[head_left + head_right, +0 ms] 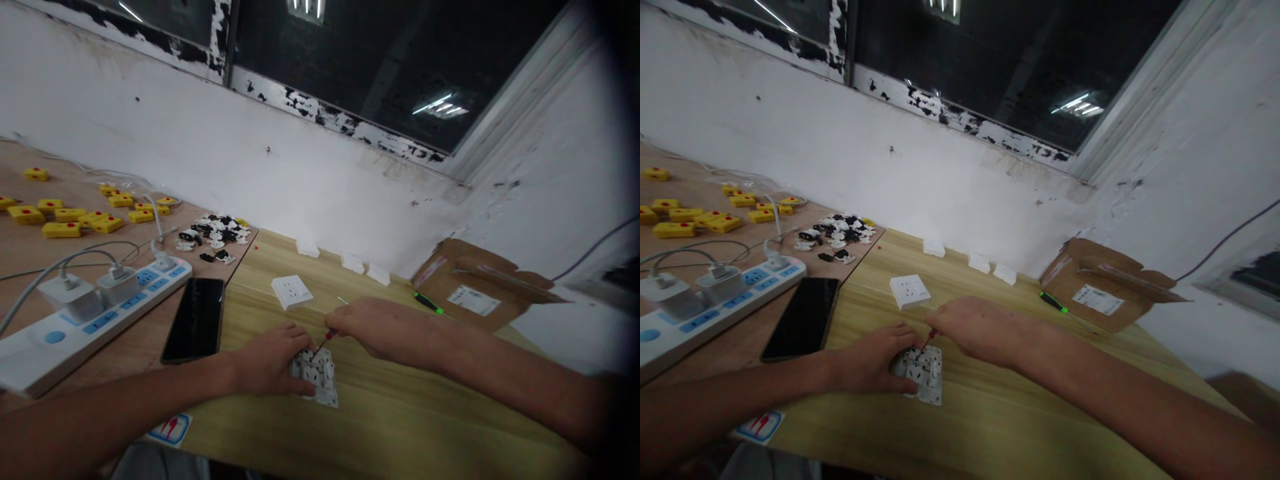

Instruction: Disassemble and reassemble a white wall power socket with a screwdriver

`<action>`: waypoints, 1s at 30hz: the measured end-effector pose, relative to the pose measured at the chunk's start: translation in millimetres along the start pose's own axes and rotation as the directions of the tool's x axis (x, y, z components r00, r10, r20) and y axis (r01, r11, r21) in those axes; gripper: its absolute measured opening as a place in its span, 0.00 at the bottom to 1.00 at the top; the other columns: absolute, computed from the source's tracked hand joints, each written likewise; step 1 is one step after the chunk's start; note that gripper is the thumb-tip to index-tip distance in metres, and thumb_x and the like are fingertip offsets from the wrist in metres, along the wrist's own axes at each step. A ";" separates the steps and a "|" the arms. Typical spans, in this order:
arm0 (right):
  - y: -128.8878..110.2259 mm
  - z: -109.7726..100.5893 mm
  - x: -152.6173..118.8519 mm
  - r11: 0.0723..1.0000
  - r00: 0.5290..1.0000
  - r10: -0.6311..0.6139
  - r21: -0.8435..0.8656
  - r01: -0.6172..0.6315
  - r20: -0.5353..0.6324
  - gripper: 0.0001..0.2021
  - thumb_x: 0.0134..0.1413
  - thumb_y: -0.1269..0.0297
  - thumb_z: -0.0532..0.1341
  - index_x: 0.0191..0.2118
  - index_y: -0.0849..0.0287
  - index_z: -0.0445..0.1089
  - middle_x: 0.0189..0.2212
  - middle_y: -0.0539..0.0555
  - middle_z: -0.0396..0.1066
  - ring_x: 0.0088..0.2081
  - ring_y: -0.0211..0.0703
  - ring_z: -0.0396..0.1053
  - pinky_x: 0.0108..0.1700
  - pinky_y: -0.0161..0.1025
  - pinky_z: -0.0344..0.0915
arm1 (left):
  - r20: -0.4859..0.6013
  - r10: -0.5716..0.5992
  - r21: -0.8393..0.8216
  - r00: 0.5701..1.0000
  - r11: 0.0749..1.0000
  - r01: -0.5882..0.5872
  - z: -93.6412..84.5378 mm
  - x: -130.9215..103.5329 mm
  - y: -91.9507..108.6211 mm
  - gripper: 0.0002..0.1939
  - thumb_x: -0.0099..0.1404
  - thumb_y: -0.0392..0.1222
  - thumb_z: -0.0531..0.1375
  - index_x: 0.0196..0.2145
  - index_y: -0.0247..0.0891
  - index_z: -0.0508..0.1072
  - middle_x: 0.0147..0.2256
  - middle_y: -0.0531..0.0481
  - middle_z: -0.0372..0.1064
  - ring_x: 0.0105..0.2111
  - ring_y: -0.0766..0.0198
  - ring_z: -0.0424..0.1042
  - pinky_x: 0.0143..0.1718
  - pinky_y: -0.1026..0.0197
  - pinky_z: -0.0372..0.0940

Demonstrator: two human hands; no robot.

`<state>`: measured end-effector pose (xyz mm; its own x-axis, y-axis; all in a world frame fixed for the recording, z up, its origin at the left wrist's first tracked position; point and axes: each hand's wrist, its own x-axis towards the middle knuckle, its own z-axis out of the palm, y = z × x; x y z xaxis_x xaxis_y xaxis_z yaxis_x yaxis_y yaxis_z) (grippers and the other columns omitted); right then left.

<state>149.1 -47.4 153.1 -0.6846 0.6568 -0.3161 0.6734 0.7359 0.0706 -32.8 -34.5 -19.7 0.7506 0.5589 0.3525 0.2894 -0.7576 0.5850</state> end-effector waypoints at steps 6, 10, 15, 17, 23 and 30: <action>-16.1 4.0 -1.5 0.999 0.999 0.032 0.003 -0.032 -0.006 0.06 0.59 0.72 0.58 0.35 0.58 0.72 0.33 0.55 0.74 0.33 0.46 0.72 0.34 0.39 0.64 | -0.003 -0.011 0.023 1.000 1.000 0.011 -0.7 0.6 1.6 0.28 0.56 0.55 0.69 0.49 0.39 0.68 0.46 0.46 0.69 0.47 0.51 0.67 0.50 0.54 0.63; -15.0 22.3 2.1 0.995 0.994 0.092 -0.017 -0.093 -0.062 0.11 0.65 0.67 0.53 0.35 0.61 0.71 0.32 0.57 0.72 0.31 0.47 0.70 0.33 0.40 0.64 | 0.003 -0.019 0.033 1.000 0.999 0.019 0.6 0.8 0.8 0.30 0.56 0.55 0.68 0.51 0.39 0.68 0.47 0.44 0.69 0.49 0.50 0.67 0.52 0.52 0.62; 0.0 35.7 5.7 0.989 0.980 -0.147 -0.001 0.148 -0.138 0.14 0.54 0.80 0.56 0.43 0.58 0.71 0.38 0.55 0.70 0.39 0.44 0.68 0.40 0.38 0.64 | 0.003 0.001 0.003 1.000 1.000 -0.001 2.0 0.8 -1.2 0.32 0.56 0.53 0.69 0.54 0.40 0.66 0.52 0.43 0.67 0.52 0.49 0.66 0.56 0.51 0.59; 2.0 33.3 5.6 0.974 0.962 -0.225 -0.007 0.227 -0.154 0.18 0.53 0.83 0.55 0.45 0.57 0.71 0.40 0.55 0.70 0.41 0.44 0.67 0.43 0.39 0.63 | 0.000 -0.001 0.000 1.000 1.000 0.001 1.8 0.8 -1.5 0.33 0.56 0.54 0.68 0.55 0.40 0.65 0.52 0.43 0.67 0.52 0.49 0.66 0.56 0.51 0.59; -9.0 17.5 2.1 0.996 0.993 -0.091 -0.023 0.090 -0.076 0.11 0.55 0.75 0.58 0.44 0.61 0.70 0.39 0.59 0.71 0.37 0.47 0.69 0.36 0.40 0.65 | 0.001 0.012 0.007 1.000 1.000 -0.012 0.3 0.5 0.1 0.30 0.56 0.54 0.68 0.52 0.40 0.66 0.49 0.44 0.68 0.50 0.50 0.67 0.54 0.52 0.60; -9.3 13.4 5.6 0.997 0.998 0.066 -0.044 -0.067 -0.014 0.07 0.59 0.72 0.58 0.31 0.59 0.71 0.27 0.55 0.73 0.28 0.44 0.71 0.29 0.37 0.60 | 0.016 -0.007 0.001 1.000 1.000 0.007 -1.4 -0.1 1.1 0.30 0.57 0.55 0.68 0.52 0.40 0.66 0.48 0.44 0.69 0.49 0.49 0.67 0.52 0.52 0.62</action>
<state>142.8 -52.7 138.0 -0.6424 0.7064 -0.2972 0.7048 0.6969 0.1327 -33.4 -34.9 -18.0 0.7579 0.5585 0.3371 0.2951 -0.7544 0.5864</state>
